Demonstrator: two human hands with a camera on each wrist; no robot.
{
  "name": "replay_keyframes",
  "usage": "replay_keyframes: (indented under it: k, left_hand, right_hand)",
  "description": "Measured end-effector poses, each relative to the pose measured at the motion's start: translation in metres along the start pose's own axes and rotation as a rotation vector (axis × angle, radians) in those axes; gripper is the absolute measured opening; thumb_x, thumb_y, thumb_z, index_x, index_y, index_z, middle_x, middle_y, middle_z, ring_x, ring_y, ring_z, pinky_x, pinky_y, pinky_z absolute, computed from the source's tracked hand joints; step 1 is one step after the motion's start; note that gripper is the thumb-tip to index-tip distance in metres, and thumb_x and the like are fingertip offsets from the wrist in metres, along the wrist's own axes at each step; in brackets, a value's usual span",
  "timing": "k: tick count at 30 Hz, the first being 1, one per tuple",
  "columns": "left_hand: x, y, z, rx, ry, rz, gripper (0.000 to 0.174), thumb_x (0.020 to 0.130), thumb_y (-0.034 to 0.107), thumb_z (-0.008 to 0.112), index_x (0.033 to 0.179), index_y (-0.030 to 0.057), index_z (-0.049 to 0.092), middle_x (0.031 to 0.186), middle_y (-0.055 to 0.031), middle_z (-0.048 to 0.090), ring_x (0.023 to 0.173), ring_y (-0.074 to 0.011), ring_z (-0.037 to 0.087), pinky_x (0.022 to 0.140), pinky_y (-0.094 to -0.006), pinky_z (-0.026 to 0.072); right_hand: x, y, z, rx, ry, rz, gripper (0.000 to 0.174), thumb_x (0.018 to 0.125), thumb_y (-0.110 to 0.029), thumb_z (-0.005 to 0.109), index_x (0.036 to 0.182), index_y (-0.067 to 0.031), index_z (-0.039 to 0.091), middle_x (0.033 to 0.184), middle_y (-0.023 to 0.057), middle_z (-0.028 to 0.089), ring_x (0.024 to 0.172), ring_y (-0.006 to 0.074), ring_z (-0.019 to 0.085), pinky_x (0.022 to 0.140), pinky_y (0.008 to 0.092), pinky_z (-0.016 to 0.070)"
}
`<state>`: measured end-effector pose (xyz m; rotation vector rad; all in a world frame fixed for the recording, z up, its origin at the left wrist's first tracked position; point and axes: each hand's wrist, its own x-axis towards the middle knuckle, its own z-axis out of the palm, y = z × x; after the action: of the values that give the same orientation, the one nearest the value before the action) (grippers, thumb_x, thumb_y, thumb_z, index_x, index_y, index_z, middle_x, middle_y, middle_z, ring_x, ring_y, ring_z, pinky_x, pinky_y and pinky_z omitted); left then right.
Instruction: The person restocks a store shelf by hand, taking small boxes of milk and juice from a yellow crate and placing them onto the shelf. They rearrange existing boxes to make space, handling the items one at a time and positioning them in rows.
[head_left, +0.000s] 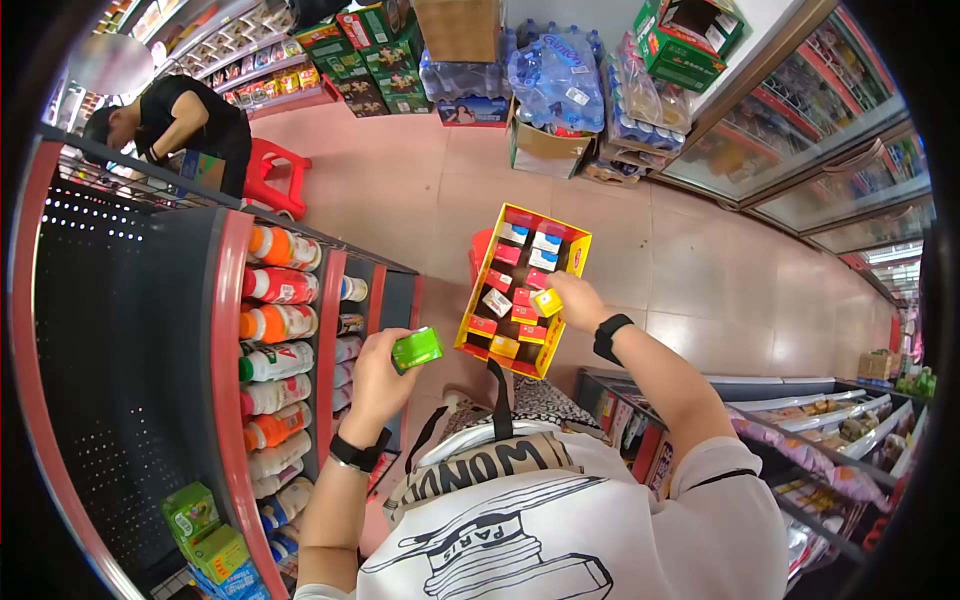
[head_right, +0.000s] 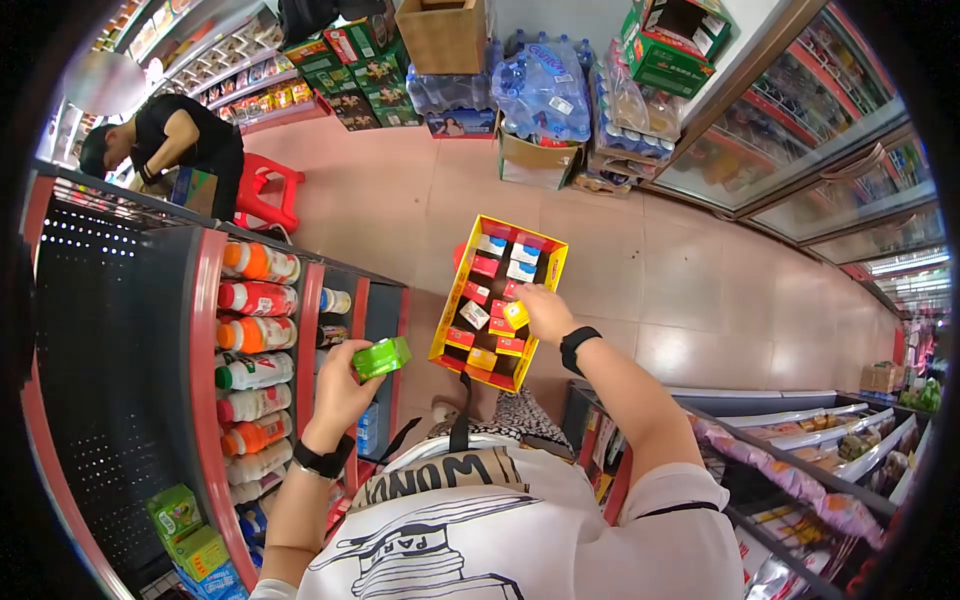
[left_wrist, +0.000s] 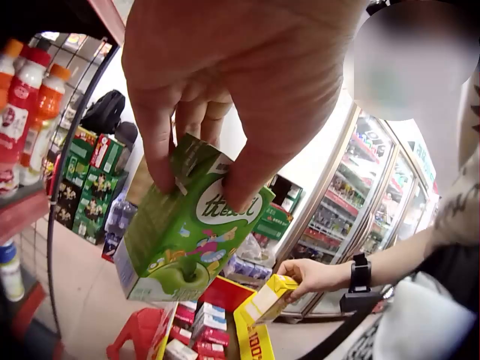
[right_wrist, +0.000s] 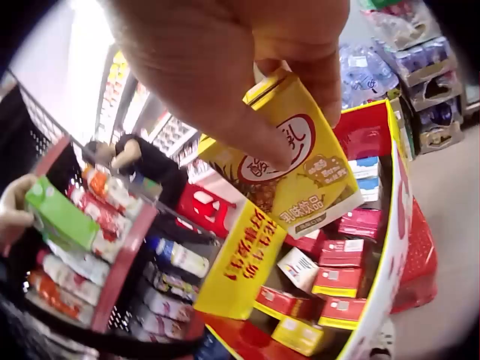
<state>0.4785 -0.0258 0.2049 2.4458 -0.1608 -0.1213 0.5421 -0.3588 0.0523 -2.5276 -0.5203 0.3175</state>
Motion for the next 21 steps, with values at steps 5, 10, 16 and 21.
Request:
replay_keyframes:
  k: [5,10,16,21]
  left_hand:
    - [0.009,0.0,0.028,-0.021,-0.05,-0.085,0.034,0.068,0.003,0.071,0.099,0.0041,0.058,0.09,-0.0134,0.06,0.083,-0.0291,0.058,0.068,-0.0348,0.0474]
    - [0.013,0.002,0.05,-0.033,-0.076,-0.125,0.031,0.068,0.004,0.069,0.097,0.0033,0.058,0.092,-0.0148,0.061,0.088,-0.032,0.058,0.074,-0.0373,0.047]
    - [0.018,0.002,0.078,-0.103,-0.136,-0.182,0.032,0.068,0.004,0.069,0.098,0.0033,0.058,0.093,-0.0162,0.061,0.091,-0.0344,0.057,0.077,-0.0394,0.0468]
    - [0.017,0.0,0.091,-0.14,-0.162,-0.21,0.034,0.067,0.004,0.068,0.099,0.0041,0.057,0.093,-0.0165,0.061,0.092,-0.0357,0.056,0.077,-0.042,0.0462]
  right_hand:
    - [0.02,0.021,0.03,-0.262,-0.194,-0.273,0.023,0.078,-0.007,0.052,0.1,-0.0073,0.055,0.096,0.0118,0.059,0.095,0.0301,0.057,0.078,0.0404,0.046]
    - [0.033,0.037,0.049,-0.384,-0.437,-0.384,0.015,0.081,-0.013,0.05,0.094,-0.0116,0.057,0.091,0.0081,0.06,0.093,0.0257,0.058,0.073,0.0375,0.0459]
    - [0.049,0.047,0.054,-0.391,-0.488,-0.463,0.014,0.081,-0.011,0.05,0.091,-0.0112,0.059,0.091,0.0093,0.062,0.087,0.0273,0.06,0.074,0.0381,0.0484]
    - [0.068,0.054,0.048,-0.24,-0.6,-0.466,0.019,0.074,-0.004,0.058,0.093,-0.0069,0.059,0.089,0.0127,0.062,0.09,0.0314,0.06,0.077,0.04,0.0487]
